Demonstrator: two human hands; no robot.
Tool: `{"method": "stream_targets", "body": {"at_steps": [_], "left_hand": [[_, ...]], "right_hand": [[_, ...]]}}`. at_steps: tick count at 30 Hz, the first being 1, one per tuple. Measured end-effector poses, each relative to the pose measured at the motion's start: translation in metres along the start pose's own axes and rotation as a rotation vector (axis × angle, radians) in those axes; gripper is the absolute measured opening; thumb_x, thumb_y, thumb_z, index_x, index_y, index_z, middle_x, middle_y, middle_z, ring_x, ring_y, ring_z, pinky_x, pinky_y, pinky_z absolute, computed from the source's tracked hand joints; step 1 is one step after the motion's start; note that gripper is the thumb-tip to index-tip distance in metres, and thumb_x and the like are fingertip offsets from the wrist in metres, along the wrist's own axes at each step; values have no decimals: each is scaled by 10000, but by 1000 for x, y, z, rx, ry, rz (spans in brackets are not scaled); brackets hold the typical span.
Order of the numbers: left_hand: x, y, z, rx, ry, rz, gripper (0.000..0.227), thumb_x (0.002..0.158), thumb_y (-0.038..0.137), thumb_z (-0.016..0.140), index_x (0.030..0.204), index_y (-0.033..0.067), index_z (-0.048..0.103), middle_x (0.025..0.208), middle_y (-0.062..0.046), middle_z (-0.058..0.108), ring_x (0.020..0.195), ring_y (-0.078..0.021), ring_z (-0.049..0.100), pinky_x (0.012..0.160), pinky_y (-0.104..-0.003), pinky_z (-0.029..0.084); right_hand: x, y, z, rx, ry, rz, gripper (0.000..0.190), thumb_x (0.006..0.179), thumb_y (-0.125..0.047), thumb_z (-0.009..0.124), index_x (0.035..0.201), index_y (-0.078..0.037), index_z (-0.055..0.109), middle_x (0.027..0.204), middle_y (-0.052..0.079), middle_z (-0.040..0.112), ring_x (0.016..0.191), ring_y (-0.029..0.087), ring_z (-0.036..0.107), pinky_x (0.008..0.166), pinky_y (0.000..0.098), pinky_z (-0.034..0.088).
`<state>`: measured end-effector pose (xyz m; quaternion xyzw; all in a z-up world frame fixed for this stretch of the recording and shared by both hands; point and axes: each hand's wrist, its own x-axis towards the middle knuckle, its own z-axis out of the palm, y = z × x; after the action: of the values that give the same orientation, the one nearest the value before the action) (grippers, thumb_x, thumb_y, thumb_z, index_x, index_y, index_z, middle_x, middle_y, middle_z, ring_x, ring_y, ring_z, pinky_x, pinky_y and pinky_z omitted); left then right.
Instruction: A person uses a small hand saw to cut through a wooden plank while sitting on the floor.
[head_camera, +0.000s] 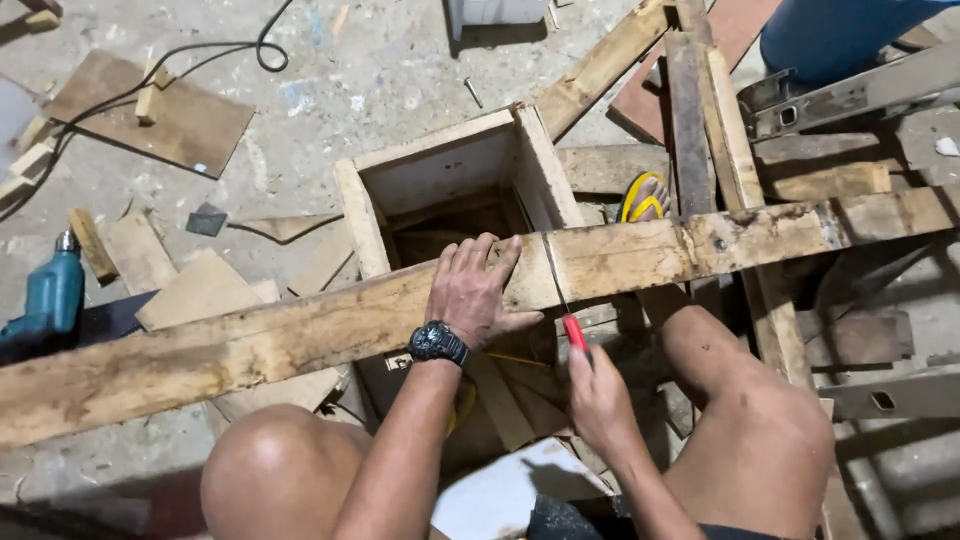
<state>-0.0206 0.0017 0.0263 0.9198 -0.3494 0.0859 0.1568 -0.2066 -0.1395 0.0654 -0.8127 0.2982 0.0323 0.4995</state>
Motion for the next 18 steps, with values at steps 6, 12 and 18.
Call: {"method": "stream_targets", "body": {"at_steps": [6,12,18], "left_hand": [[-1,-2,3,-22,-62,-35,1144,642,859,728,1542,209,451,1419,-169,546,1265,-358,531,1121,-535,338],[-2,0,1,-28,-11,-36,1137,608,829,773,1510,191,500,1373,-157,567,1199,-343,553,1081,-511,365],[1,0,6,4,-30,-29,1139,642,878,713,1525,197,481,1382,-166,562,1222,-349,548,1092,-518,361]], "right_hand": [[-80,73,-17,-59,40,132,256,1004,-249,521,1074,-71,692,655,51,607,568,157,537,546,318,456],[-1,52,17,-55,45,-27,233,1023,-246,488,970,-54,609,683,79,586,570,204,513,562,373,461],[8,2,3,35,2,-14,272,1044,-258,474,957,-43,617,704,32,542,598,150,468,555,335,439]]}}
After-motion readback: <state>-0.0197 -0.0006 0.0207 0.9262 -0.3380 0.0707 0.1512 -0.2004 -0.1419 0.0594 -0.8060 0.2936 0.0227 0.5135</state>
